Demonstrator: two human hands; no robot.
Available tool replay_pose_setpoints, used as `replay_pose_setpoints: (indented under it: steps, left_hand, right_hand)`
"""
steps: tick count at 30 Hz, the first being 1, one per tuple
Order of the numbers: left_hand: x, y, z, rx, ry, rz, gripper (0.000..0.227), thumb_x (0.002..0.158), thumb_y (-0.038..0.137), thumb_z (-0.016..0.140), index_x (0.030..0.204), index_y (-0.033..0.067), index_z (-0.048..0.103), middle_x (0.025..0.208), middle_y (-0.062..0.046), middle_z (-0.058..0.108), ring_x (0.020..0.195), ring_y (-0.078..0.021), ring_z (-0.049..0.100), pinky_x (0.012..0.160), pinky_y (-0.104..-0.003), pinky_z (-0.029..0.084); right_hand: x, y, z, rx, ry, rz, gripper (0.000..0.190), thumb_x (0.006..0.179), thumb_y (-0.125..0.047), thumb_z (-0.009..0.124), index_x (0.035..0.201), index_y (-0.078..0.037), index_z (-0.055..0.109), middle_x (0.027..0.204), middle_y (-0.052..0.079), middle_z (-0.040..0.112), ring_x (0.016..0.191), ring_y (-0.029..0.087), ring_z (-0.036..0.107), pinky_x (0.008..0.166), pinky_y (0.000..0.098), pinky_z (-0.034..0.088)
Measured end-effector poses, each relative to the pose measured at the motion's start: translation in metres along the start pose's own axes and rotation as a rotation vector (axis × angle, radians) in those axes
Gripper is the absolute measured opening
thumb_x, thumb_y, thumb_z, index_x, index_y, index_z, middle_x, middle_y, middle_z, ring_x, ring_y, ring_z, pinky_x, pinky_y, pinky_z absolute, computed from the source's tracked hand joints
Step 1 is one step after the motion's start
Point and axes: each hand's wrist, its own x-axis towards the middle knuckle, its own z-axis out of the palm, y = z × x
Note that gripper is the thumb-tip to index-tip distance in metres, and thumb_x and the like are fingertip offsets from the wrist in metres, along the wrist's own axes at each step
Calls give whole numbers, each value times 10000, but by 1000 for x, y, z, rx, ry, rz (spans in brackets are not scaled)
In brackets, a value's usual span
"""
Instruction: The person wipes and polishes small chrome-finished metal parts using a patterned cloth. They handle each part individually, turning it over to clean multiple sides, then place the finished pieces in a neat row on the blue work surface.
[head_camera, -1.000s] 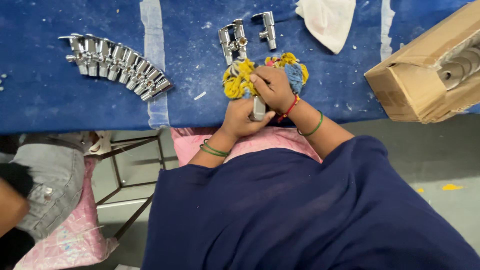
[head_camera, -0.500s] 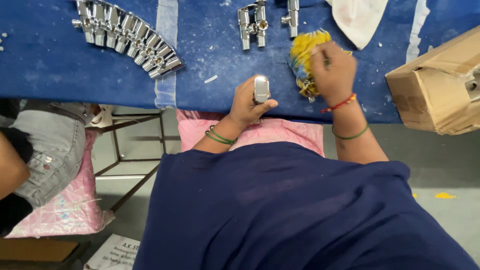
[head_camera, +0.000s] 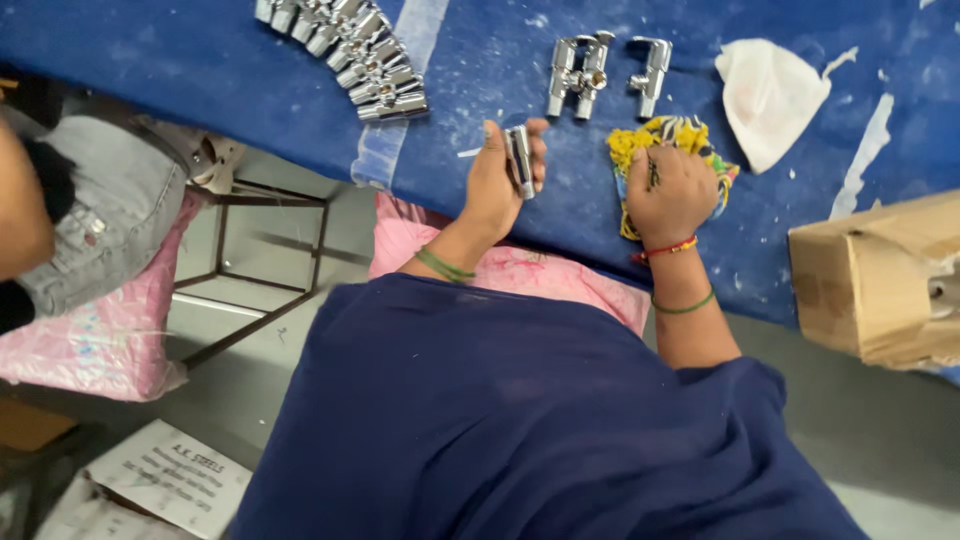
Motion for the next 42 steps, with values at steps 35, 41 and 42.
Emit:
replay_pose_setpoints:
  steps: [35,41,42]
  left_hand:
    - [-18,81,-4,1825,9,1073,263,987,142,743,1239,116,672,1481,-92,549,1471,-356,435,1227,-518,360]
    - [36,41,49,1913,-23,859,614,899,270,758,1427,44,543,1560,-185,435,1461,-433,363,1187,-593,301]
    - [44,36,54,1946,-37,839,655,888,300,761,1439,39,524,1559,-194,421,1451,-444,356,1169,-603,297]
  right_hand:
    - [13,-14,-13,33,23,56,124,921,-194,745,841,-113,694,774,76,656,720,299,623,678,439,474]
    - [14,-16,-14,38,69,68,133,903,-201,753,819,-122,687,759,69,645,710,291,616,668,433,467]
    - [14,-16,-14,43,76,68,129,900,-200,754,819,-123,688,756,65,644,707,287,615,668,431,466]
